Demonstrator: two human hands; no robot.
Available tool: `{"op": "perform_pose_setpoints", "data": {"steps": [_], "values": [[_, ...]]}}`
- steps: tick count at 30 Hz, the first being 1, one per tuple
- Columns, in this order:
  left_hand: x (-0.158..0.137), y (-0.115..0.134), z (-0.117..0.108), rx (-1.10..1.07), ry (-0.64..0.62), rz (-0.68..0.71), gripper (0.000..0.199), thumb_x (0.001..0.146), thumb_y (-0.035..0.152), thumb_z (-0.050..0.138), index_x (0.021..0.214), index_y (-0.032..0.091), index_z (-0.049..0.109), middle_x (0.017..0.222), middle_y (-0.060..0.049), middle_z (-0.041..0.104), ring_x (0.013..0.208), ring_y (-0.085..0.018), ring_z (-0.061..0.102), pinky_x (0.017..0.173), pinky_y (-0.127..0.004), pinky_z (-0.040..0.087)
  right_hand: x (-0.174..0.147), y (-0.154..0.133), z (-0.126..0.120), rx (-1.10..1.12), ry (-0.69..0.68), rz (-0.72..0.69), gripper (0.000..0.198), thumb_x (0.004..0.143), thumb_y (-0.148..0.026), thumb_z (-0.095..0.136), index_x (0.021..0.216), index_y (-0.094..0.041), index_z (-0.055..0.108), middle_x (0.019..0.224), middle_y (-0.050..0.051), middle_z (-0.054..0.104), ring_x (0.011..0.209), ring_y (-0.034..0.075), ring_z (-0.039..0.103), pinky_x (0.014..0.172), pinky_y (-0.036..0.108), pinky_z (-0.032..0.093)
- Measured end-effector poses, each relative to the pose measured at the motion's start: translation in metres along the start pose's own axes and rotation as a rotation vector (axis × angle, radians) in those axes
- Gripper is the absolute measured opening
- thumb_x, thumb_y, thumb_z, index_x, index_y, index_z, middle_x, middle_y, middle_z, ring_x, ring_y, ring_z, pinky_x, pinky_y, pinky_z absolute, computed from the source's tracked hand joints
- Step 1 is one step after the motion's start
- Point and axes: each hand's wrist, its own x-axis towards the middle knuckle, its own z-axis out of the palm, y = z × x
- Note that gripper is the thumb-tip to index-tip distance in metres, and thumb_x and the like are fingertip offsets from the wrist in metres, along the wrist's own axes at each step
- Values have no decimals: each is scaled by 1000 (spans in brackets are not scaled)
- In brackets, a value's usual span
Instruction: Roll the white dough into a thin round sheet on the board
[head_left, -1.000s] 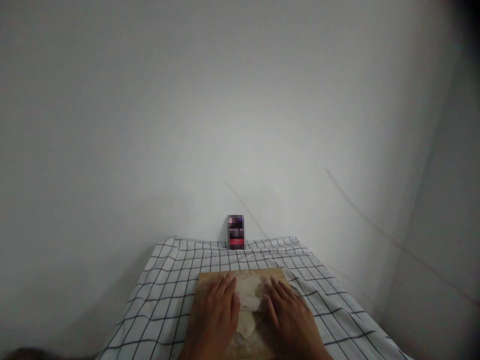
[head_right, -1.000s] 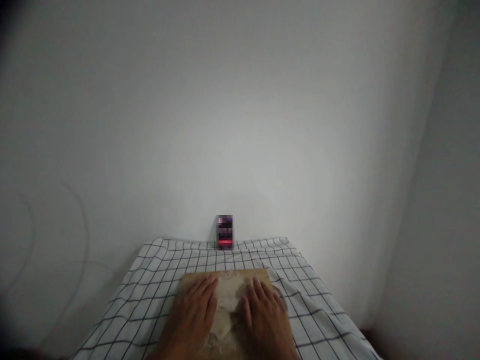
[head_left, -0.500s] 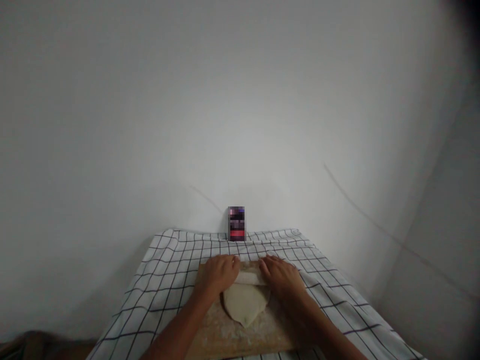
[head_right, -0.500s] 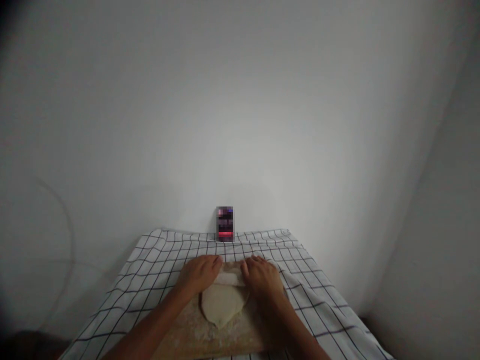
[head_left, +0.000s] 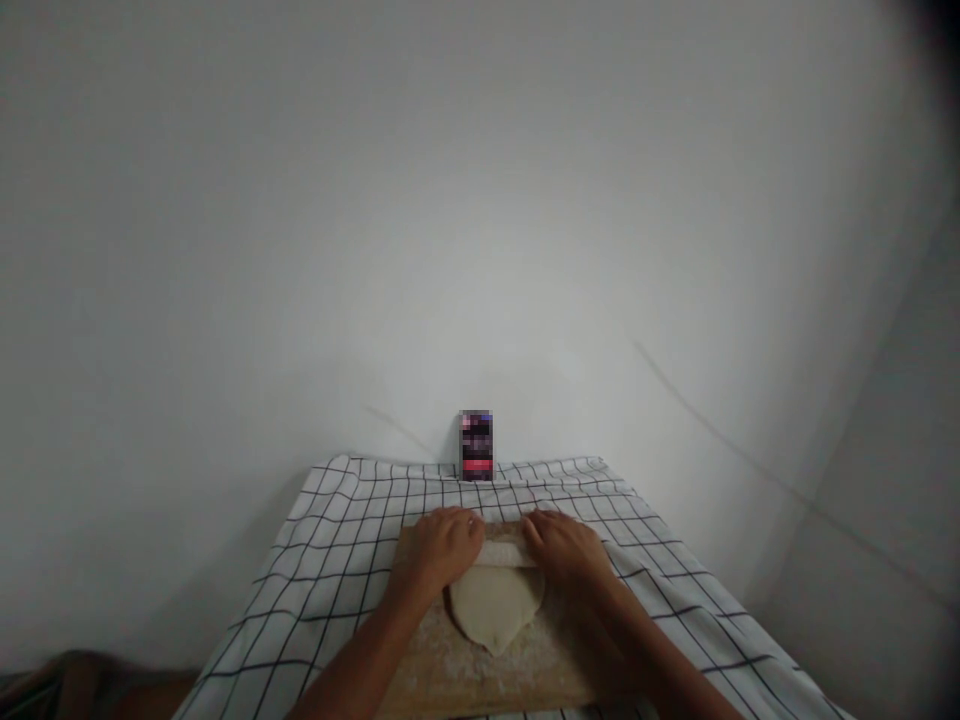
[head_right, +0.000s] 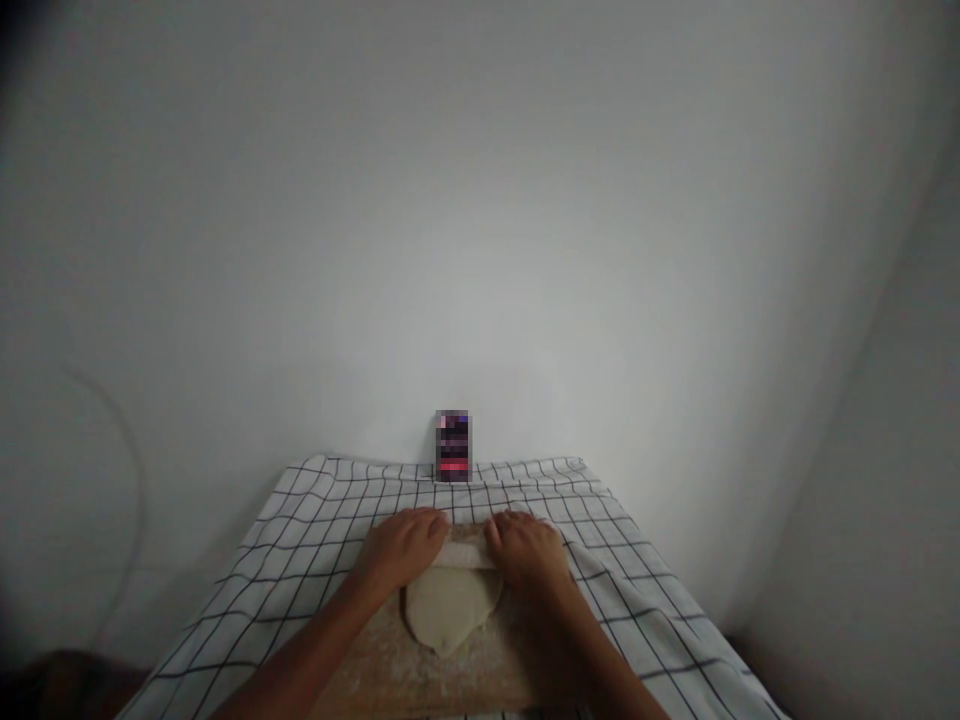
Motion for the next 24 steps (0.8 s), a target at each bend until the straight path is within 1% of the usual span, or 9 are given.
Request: {"op": "perform_pose_setpoints", "data": {"steps": [3,6,9,12,14,17,20,22,24], "values": [[-10,6,-2,-5,74,-22,35,102,24,41,107,18,75,112,-11,78,111,-25,70,99,-41,54,-7,1,5,8,27,-12,38,107,-32,33,115,-23,69,126,12,72,118,26,66,97,39,52],[-18,12,-6,-15,146,-27,32,100,24,45,105,18,76,109,-11,79,107,-27,72,97,-44,56,-14,1,8,33,56,-10,39,107,-33,35,121,-22,70,137,14,66,130,28,60,105,44,47],[-22,15,-5,-12,158,-32,32,99,21,45,107,17,77,110,-11,79,107,-28,73,99,-48,56,-21,-2,6,43,50,-9,42,107,-32,33,123,-20,70,139,15,65,133,28,57,108,44,46],[-30,17,0,-6,179,-20,34,100,22,45,114,15,75,120,-13,76,118,-28,69,106,-49,53,-30,-6,1,57,45,-3,44,107,-33,31,125,-20,69,140,14,65,136,28,55,107,44,47],[-38,18,5,-6,213,-10,35,101,23,44,118,15,73,125,-13,75,124,-28,67,109,-48,52,-39,-9,-1,81,52,2,46,108,-36,29,124,-22,69,138,12,67,134,27,57,105,44,49],[-53,18,11,13,295,23,38,102,27,44,128,14,68,133,-14,71,130,-28,62,109,-49,52,-56,-13,1,89,93,15,45,107,-36,30,126,-23,69,141,11,65,133,29,58,106,45,49],[-72,19,14,50,372,78,43,103,32,44,138,14,60,143,-13,64,135,-29,58,112,-52,49,-71,-14,9,87,151,21,44,106,-38,35,129,-22,68,145,12,61,136,31,55,111,50,45],[-86,19,14,62,391,113,45,104,34,43,144,16,55,147,-10,61,136,-28,57,114,-54,47,-80,-14,13,104,176,17,42,105,-41,39,129,-23,68,146,12,61,137,32,53,112,50,43],[-98,20,12,57,385,140,46,104,35,44,147,20,51,150,-7,58,139,-27,54,116,-54,44,-86,-13,14,134,198,-3,40,105,-42,41,128,-24,68,146,10,61,138,31,52,112,48,43]]}}
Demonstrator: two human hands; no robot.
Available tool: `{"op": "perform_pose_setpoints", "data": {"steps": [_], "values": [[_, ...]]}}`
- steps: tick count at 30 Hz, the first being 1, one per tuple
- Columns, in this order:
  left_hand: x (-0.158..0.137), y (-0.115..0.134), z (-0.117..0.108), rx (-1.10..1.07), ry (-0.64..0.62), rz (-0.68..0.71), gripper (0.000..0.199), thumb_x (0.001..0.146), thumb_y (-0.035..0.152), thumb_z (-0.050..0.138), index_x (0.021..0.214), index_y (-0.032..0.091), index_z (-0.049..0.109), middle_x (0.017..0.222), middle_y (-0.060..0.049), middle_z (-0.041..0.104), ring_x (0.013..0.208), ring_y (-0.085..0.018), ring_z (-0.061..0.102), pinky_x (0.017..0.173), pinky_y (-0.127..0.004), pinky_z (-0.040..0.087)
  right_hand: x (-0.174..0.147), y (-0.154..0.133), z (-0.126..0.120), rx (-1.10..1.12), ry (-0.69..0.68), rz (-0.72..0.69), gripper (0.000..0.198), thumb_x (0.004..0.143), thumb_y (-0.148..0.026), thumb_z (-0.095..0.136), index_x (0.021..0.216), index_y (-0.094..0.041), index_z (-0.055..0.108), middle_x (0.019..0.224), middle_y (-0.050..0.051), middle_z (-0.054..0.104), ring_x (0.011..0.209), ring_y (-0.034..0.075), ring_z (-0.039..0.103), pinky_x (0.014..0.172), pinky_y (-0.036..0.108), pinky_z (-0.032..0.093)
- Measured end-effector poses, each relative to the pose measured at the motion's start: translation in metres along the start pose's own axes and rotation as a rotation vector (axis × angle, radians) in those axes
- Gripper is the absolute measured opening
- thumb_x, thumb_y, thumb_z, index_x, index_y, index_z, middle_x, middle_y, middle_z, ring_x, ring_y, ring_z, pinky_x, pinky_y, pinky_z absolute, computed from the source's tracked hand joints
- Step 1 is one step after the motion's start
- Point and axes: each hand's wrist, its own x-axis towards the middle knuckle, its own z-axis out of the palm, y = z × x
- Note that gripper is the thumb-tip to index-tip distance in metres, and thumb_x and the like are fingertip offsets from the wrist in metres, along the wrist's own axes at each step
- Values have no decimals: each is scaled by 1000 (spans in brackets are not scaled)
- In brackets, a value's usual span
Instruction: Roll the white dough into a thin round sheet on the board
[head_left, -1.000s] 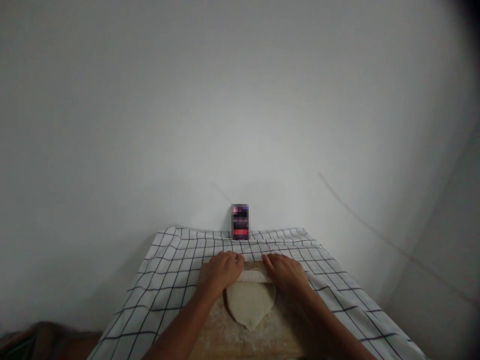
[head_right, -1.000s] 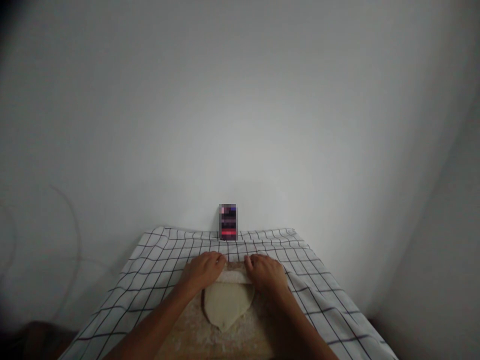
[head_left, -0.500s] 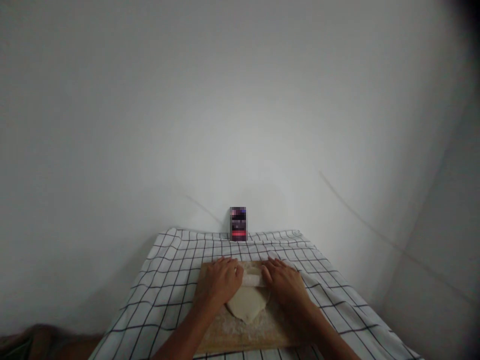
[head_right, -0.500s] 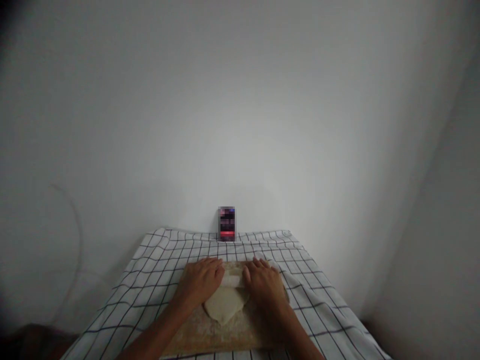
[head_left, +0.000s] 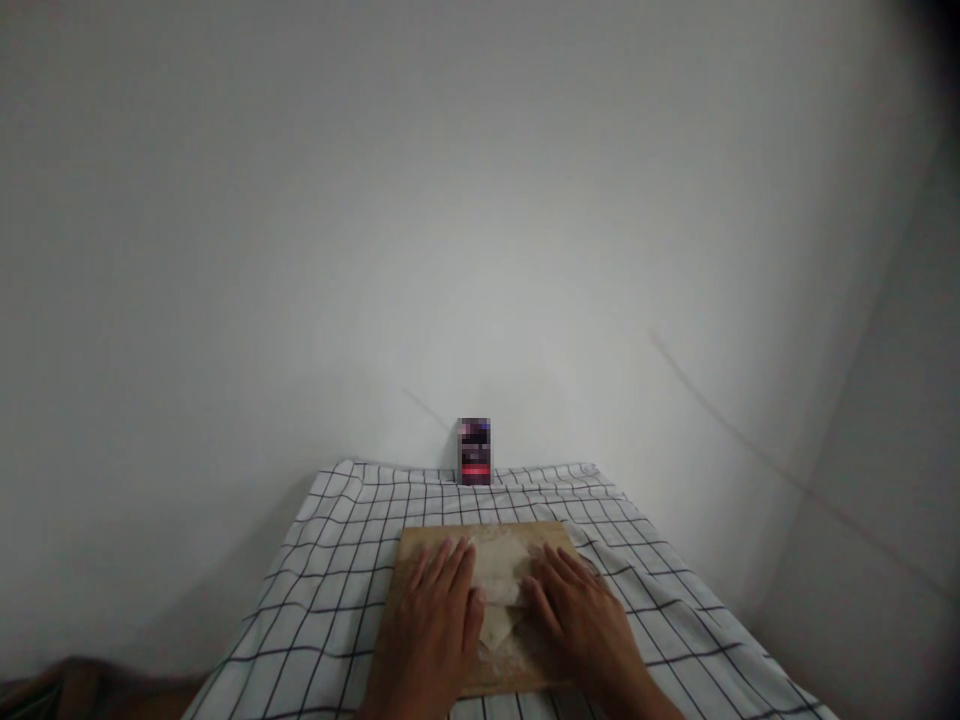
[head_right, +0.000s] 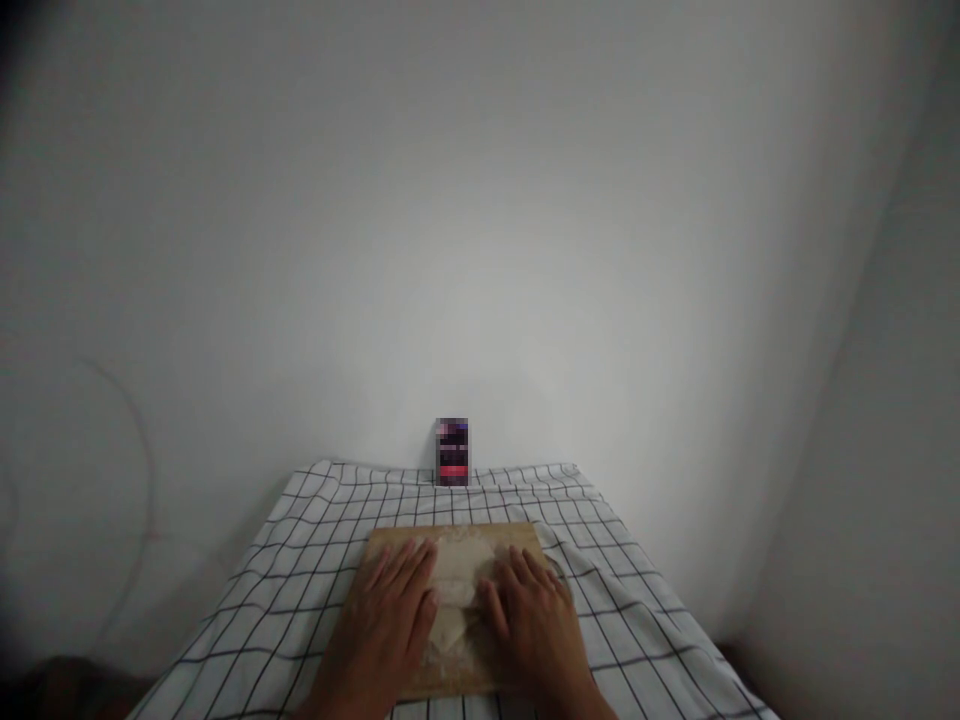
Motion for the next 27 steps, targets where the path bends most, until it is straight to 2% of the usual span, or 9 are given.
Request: {"op": "perform_pose_setpoints", "data": {"steps": [3,6,8,11,13,17,19,22,27], "values": [[-11,5,-9,-57,-65,-17,39,101,33,48,139,26,56,149,-4,60,139,-27,54,117,-56,43,-5,2,-3,37,41,-52,34,105,-46,44,120,-26,68,140,9,64,133,29,55,108,46,47],[-14,6,-15,-137,-149,-71,35,98,25,51,131,28,59,143,-5,64,133,-27,59,116,-55,45,-6,1,-7,3,60,-56,29,100,-52,56,105,-25,68,119,10,69,111,28,65,97,45,52],[-13,2,-20,-173,-190,-67,37,96,21,51,132,27,59,142,-6,65,132,-26,60,114,-52,48,-4,-3,-10,-29,24,-23,29,97,-52,63,99,-24,66,109,9,68,99,27,67,88,42,54],[-14,-10,-25,-191,-215,6,34,97,20,50,128,26,62,144,-5,64,135,-25,58,114,-50,49,-2,-14,-18,-21,-61,9,31,99,-52,59,98,-22,65,106,9,68,92,24,68,78,35,54],[-16,-19,-25,-184,-192,42,33,101,25,47,132,27,61,150,-5,59,140,-24,54,115,-49,49,-1,-21,-23,-14,-72,4,33,102,-52,52,97,-22,66,104,9,69,95,24,68,81,36,53],[-12,-28,-10,-138,-163,20,46,107,32,37,151,21,46,155,-12,52,143,-26,50,116,-52,47,6,-28,-26,-22,-71,16,39,105,-52,43,106,-24,70,112,11,70,109,28,65,92,42,51],[0,-29,0,-111,-206,-24,47,107,29,34,150,17,48,151,-15,56,141,-28,52,117,-55,45,12,-27,-25,-33,-79,49,42,105,-51,40,117,-24,70,128,12,68,118,29,63,95,42,51],[30,-31,7,-60,-308,-138,45,103,23,37,143,18,57,149,-13,59,143,-31,50,120,-60,37,23,-24,-22,-55,-89,77,43,107,-47,37,124,-23,68,148,12,57,133,29,56,101,42,50],[71,-37,11,-50,-467,-286,48,99,30,45,145,20,58,157,-11,48,150,-38,36,120,-68,29,37,-23,-21,-80,-134,97,41,107,-38,33,114,-22,70,138,12,66,123,26,64,96,39,53]]}}
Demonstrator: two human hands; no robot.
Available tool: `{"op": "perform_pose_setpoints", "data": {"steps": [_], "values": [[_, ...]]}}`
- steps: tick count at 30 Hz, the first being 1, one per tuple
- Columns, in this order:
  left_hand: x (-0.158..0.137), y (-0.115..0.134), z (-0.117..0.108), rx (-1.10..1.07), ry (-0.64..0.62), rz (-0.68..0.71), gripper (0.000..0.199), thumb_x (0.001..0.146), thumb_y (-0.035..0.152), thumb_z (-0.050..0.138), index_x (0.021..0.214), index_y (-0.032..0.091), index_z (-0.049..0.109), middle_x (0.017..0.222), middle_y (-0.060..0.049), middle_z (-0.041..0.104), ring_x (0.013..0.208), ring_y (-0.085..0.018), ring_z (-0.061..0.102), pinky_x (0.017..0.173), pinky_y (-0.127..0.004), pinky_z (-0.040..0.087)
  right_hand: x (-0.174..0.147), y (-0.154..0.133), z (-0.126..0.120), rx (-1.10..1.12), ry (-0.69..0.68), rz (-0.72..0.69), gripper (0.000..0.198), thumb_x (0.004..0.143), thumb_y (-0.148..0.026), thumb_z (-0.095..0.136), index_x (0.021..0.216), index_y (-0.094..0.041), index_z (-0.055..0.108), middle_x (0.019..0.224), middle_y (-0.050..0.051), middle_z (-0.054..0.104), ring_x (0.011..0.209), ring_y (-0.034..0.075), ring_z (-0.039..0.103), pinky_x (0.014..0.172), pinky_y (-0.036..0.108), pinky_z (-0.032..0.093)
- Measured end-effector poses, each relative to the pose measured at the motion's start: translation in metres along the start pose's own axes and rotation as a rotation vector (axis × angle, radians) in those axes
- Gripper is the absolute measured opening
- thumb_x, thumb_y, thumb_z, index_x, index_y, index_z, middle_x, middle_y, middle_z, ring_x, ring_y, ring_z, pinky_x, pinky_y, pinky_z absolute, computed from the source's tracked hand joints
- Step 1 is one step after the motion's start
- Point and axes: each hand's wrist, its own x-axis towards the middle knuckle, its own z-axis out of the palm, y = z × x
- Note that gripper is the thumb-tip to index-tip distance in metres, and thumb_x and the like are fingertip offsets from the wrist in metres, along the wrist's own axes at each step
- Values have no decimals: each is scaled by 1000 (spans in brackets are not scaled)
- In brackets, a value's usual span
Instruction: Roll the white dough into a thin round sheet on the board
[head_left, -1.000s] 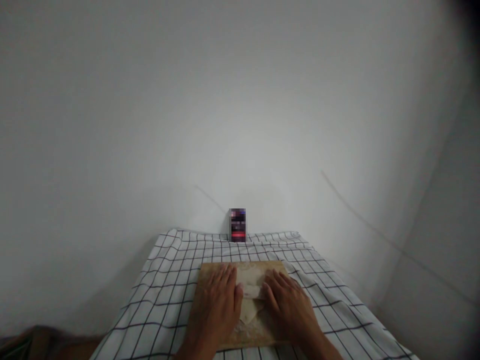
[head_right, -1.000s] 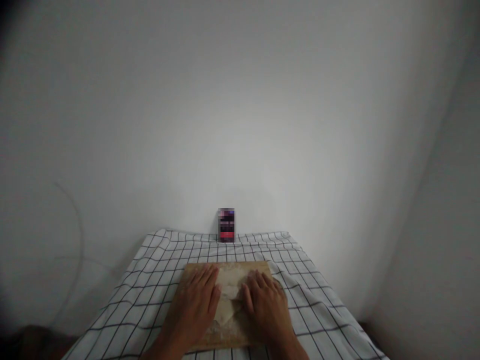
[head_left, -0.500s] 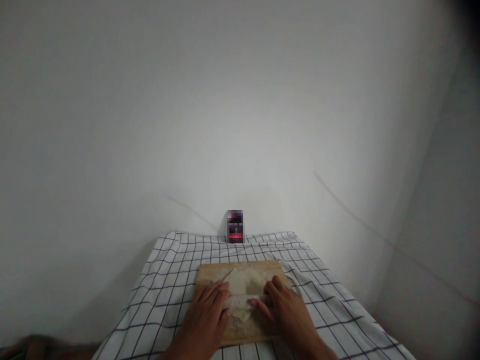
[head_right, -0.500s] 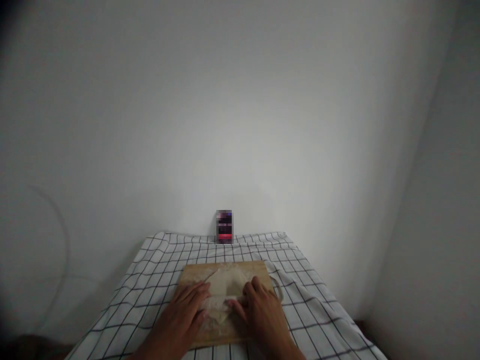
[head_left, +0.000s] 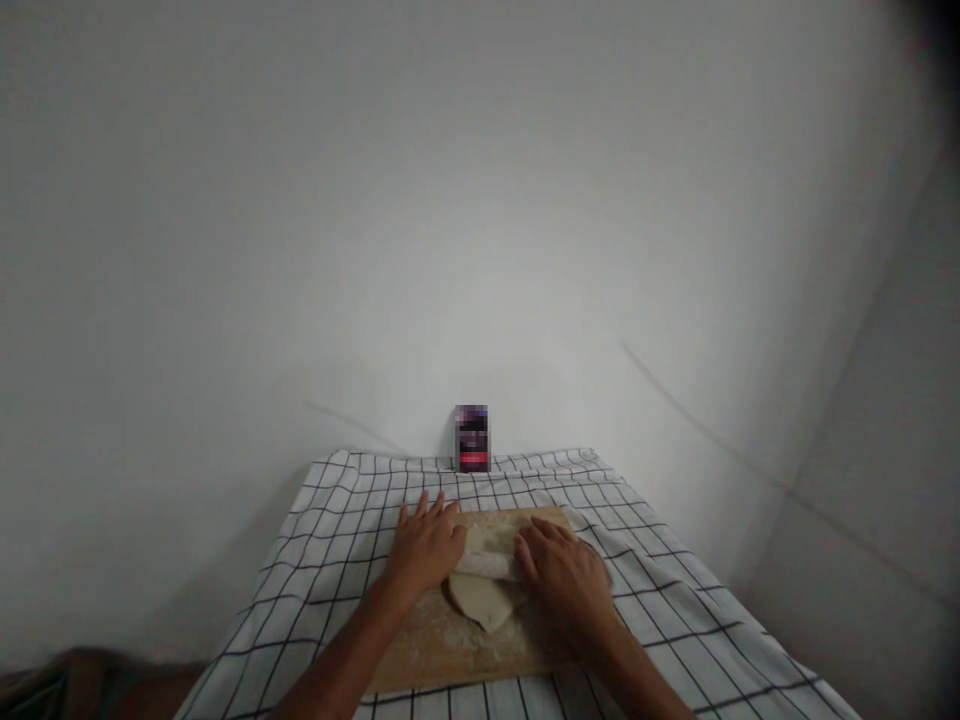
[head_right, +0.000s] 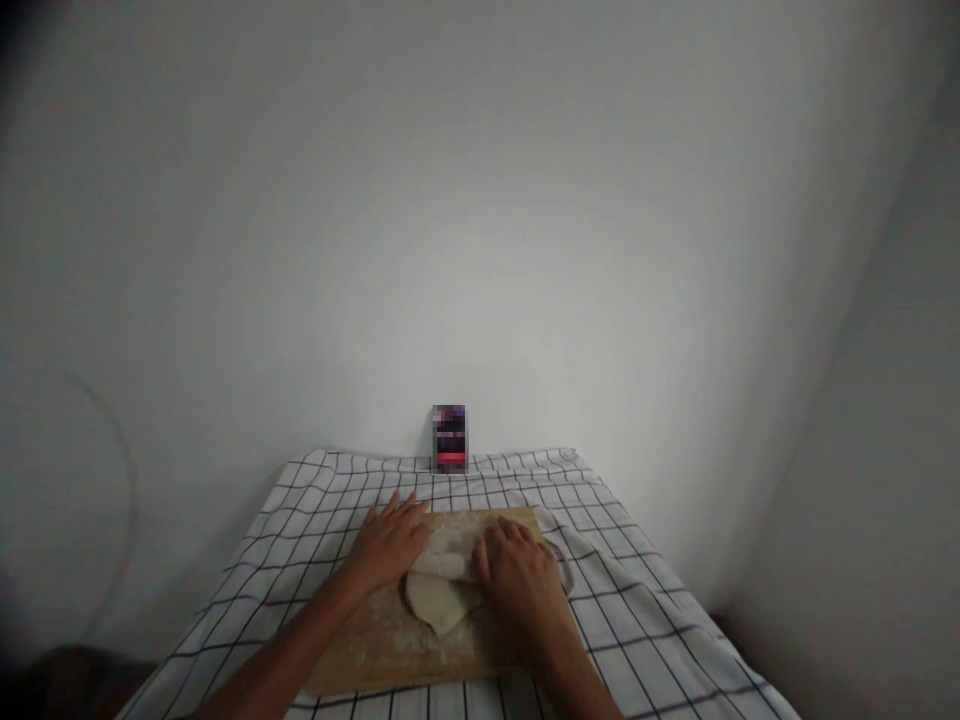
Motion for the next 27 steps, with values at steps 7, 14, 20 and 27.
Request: {"op": "perform_pose_setpoints", "data": {"steps": [7,14,20,27], "values": [[-14,-3,12,-21,146,39,43,100,25,43,137,19,64,149,-11,59,147,-34,43,120,-61,34,-4,-1,0,-2,-12,18,38,105,-37,37,119,-21,68,138,14,66,121,26,66,88,35,56],[-44,-14,25,-73,317,252,43,105,25,33,133,15,65,138,-12,68,135,-27,58,118,-53,44,-20,-6,-3,36,-39,56,44,106,-47,35,123,-21,66,132,14,70,115,27,70,87,36,57],[-75,-17,40,-47,411,312,48,107,27,32,153,18,43,157,-10,50,150,-26,39,119,-52,45,-46,-5,1,115,-20,23,45,104,-49,38,125,-23,68,139,10,67,130,28,62,102,40,54],[-87,-9,34,-79,354,285,54,107,32,33,159,19,33,159,-10,47,151,-26,38,122,-57,38,-59,-4,6,144,3,-16,47,104,-49,37,130,-25,67,145,8,62,134,26,58,109,40,50]]}}
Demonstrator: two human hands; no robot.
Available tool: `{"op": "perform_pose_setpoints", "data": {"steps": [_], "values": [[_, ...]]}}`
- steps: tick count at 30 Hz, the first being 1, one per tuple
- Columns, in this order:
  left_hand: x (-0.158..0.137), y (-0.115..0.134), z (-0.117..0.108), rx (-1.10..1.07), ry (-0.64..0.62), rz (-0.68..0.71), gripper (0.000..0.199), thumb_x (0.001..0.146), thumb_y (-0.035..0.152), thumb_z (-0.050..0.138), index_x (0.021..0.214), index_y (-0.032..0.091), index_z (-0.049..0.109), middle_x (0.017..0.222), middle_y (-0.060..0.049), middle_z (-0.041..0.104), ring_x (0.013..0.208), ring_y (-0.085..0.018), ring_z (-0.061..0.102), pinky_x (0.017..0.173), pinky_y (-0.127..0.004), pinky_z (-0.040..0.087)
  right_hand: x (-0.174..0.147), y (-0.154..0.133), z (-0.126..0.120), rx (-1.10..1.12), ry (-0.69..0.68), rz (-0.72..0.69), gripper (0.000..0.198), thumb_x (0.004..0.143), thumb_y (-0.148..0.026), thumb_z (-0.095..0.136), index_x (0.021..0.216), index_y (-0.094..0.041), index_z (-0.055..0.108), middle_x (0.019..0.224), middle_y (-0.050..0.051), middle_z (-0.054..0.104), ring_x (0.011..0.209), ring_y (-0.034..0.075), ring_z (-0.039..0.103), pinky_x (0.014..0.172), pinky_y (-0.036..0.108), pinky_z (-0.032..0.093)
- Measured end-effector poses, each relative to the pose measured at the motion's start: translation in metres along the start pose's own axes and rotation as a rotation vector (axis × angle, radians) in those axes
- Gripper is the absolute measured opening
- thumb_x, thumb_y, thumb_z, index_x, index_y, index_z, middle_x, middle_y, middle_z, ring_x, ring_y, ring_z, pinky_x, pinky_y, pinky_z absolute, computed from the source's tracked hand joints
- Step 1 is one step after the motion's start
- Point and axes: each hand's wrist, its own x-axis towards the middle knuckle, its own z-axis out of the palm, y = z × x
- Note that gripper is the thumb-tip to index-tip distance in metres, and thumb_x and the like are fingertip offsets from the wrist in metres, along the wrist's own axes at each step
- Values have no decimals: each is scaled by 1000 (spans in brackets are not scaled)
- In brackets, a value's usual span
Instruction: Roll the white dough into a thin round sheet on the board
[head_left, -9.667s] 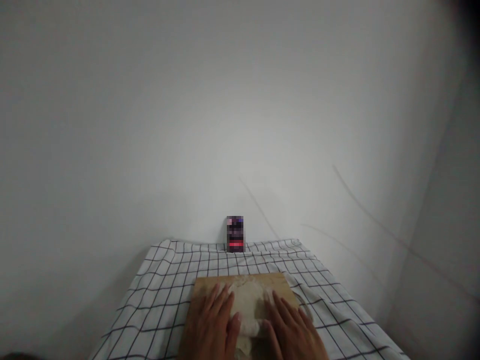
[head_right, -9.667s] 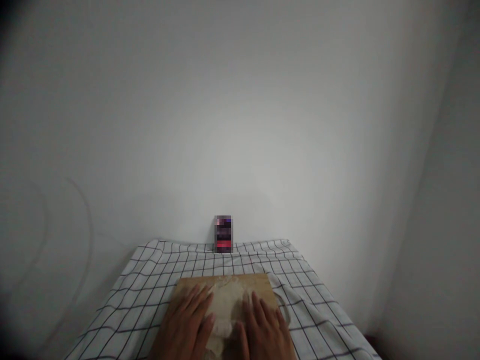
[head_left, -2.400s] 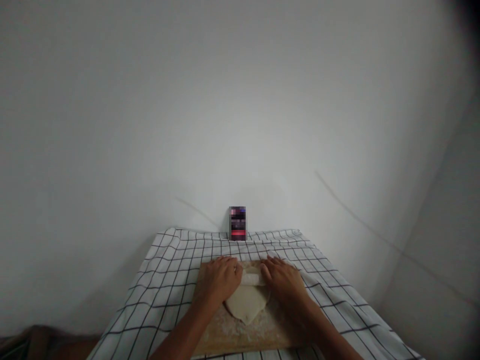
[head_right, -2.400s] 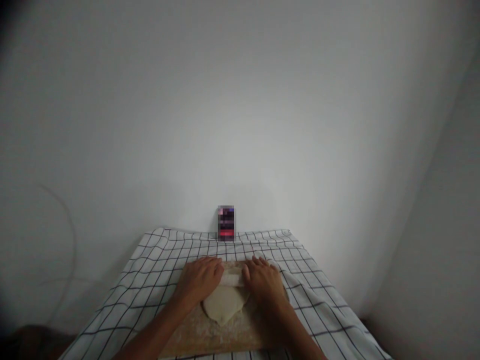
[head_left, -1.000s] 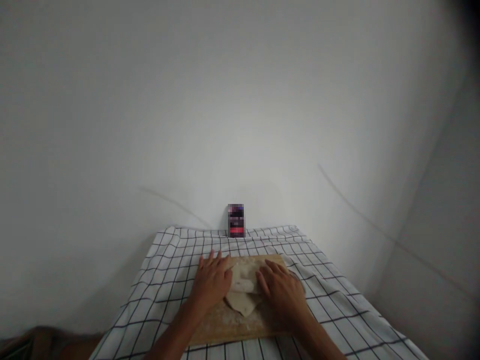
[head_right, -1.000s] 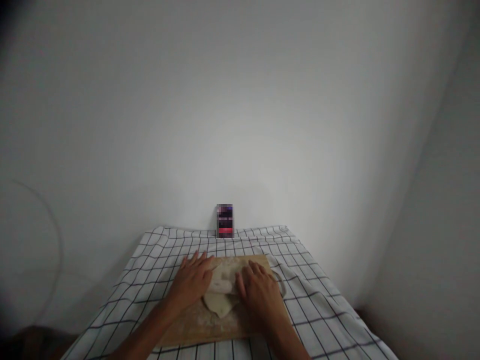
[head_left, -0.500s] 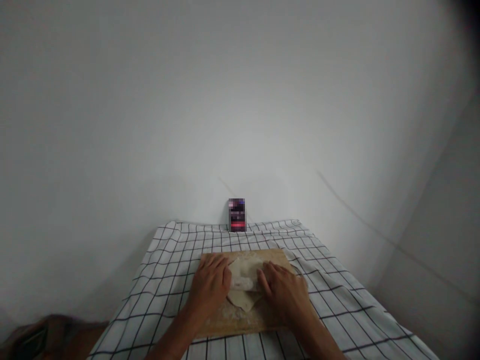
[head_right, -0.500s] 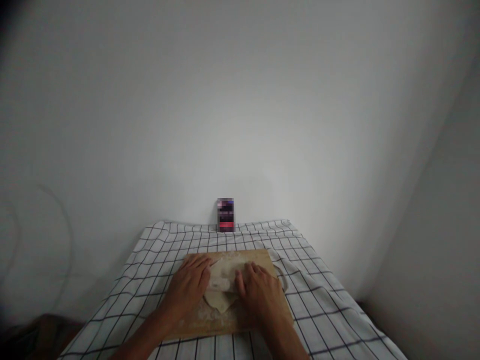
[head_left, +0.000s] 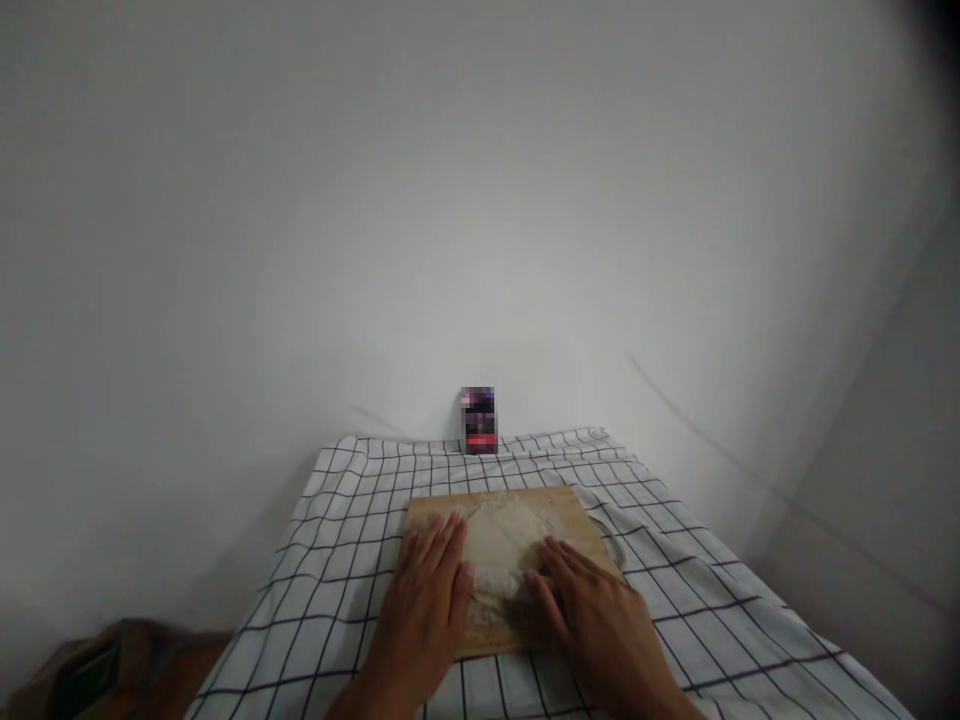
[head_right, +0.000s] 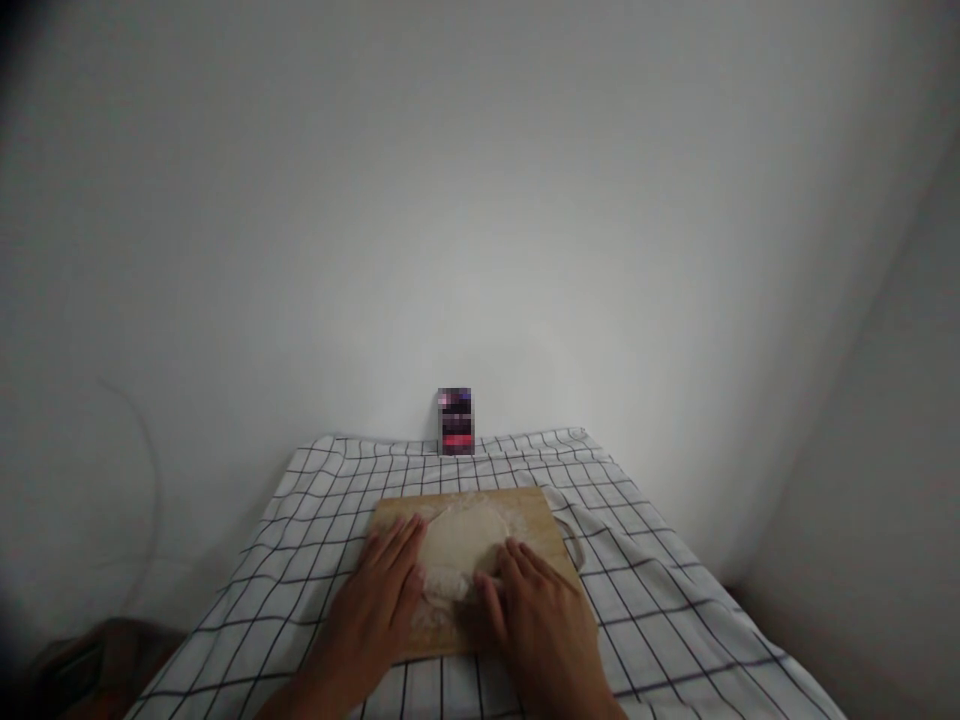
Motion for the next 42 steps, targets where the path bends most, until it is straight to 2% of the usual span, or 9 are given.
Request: {"op": "perform_pose_setpoints", "data": {"steps": [3,7,13,16,24,29,36,39,42], "values": [[21,-4,3,0,-89,-44,49,106,31,34,150,17,48,153,-13,54,146,-29,46,121,-59,37,12,2,-1,-56,0,-23,48,107,-45,32,130,-22,67,143,9,64,136,25,57,112,41,46],[59,-8,4,44,-226,-129,52,102,27,40,152,14,47,152,-19,54,142,-32,50,117,-58,40,31,7,-2,-119,24,-22,45,108,-39,32,127,-22,69,139,9,67,132,25,60,112,41,45],[94,-13,-6,56,-439,-179,49,101,35,44,147,20,55,158,-16,46,149,-41,36,116,-73,28,39,8,-4,-151,13,-4,44,108,-36,33,127,-21,69,140,11,66,132,27,60,110,44,48],[85,-13,-9,35,-351,-144,45,101,31,43,142,25,60,154,-9,53,149,-35,39,121,-69,23,28,2,-3,-146,21,-5,45,107,-36,32,130,-20,67,141,11,65,133,27,59,110,44,48],[38,-17,-11,1,-155,80,47,103,26,37,146,18,54,153,-9,55,148,-28,43,121,-58,37,-23,-4,29,-144,238,-107,46,106,-43,36,131,-20,67,139,9,66,127,27,64,102,39,57],[22,-21,-9,-3,-56,145,50,105,27,34,151,16,46,155,-10,52,147,-25,45,118,-53,44,-32,3,46,-142,302,-194,50,103,-52,45,137,-21,64,144,10,62,129,29,63,102,41,57],[47,-15,0,49,-135,28,46,103,26,34,140,15,59,144,-13,63,136,-28,56,117,-57,41,10,4,15,-122,108,-43,51,107,-46,34,143,-22,60,153,10,54,145,33,46,118,59,34],[60,-10,0,46,-144,-48,44,101,27,38,136,18,63,141,-11,66,132,-28,58,117,-55,39,44,13,1,-76,9,-53,51,108,-46,28,138,-22,63,151,10,57,144,31,46,118,56,33],[69,-6,-2,37,-171,-108,43,99,25,39,134,17,64,138,-10,68,130,-27,60,116,-50,40,80,25,-5,2,-103,-171,53,109,-45,25,133,-20,65,144,11,62,139,26,52,117,45,35]]}}
